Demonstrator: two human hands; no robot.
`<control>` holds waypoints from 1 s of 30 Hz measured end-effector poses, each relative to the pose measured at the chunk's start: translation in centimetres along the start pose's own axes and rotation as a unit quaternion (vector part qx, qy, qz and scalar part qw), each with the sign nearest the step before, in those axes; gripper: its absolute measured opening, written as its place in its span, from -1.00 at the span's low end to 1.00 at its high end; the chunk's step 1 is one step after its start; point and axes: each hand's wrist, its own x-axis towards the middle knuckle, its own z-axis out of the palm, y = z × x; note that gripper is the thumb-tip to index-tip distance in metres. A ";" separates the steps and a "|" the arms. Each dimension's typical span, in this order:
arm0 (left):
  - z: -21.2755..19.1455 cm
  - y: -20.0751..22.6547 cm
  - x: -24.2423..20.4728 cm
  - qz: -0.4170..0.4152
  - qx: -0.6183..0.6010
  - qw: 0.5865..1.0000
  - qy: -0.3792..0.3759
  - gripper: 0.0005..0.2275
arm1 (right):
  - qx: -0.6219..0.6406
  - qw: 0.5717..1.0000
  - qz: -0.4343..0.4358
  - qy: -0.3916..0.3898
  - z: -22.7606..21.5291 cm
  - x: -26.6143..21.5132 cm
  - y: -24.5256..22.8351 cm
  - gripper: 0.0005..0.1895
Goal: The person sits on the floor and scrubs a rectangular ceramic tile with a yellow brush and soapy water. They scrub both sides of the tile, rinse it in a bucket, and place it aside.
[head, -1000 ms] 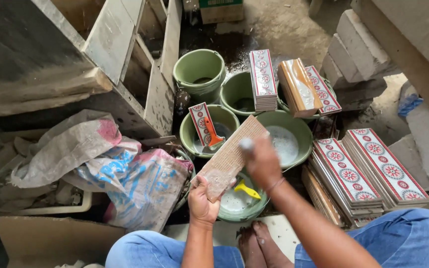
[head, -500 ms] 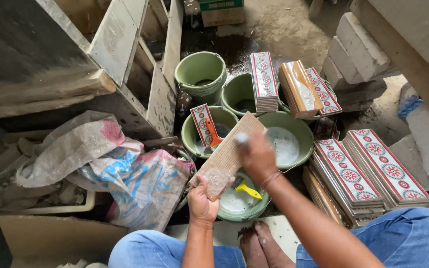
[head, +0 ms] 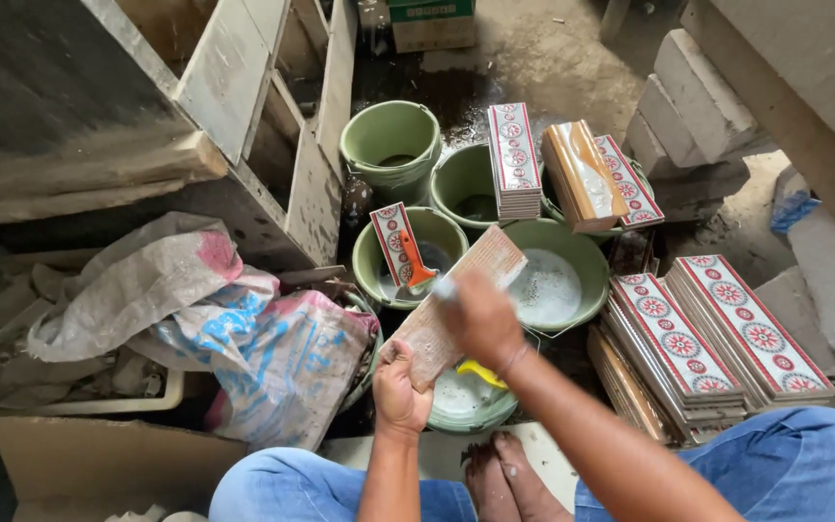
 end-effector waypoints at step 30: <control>3.6 -0.3 -0.8 0.044 -0.070 0.992 0.096 -0.73 | 0.588 0.519 0.613 0.095 -1.2 0.1 0.2 -0.55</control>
